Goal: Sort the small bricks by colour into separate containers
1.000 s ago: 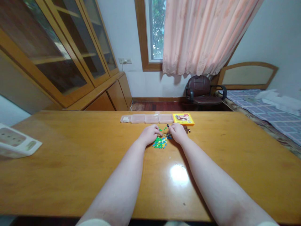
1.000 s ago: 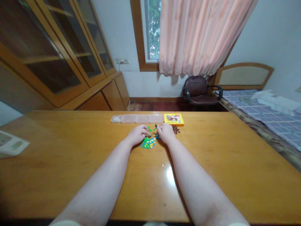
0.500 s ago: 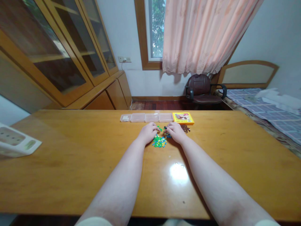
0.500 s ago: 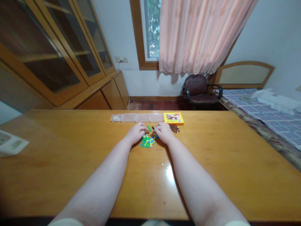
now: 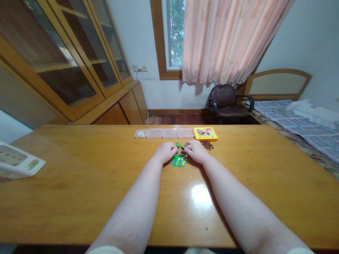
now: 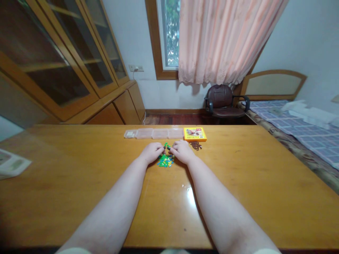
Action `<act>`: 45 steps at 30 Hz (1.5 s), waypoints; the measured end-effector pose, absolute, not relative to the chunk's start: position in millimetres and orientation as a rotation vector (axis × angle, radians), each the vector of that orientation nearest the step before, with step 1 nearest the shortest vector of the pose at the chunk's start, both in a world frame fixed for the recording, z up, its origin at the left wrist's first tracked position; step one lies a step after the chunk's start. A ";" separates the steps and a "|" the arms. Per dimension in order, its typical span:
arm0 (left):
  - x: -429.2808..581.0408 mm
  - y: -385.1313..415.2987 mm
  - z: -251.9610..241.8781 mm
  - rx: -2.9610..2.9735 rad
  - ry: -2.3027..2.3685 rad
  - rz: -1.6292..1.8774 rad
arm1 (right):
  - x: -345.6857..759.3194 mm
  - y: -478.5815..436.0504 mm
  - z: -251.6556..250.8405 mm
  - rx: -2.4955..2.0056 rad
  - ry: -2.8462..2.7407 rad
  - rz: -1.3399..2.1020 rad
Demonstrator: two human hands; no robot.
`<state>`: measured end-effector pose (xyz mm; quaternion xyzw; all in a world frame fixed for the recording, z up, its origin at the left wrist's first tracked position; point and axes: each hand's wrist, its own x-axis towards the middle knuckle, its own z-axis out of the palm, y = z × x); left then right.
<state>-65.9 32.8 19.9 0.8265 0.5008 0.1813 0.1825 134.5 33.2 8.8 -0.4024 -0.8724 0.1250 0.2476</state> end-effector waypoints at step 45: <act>-66.3 36.2 17.0 2.242 1.406 0.644 | 123.7 23.8 16.6 -0.843 -2.527 0.487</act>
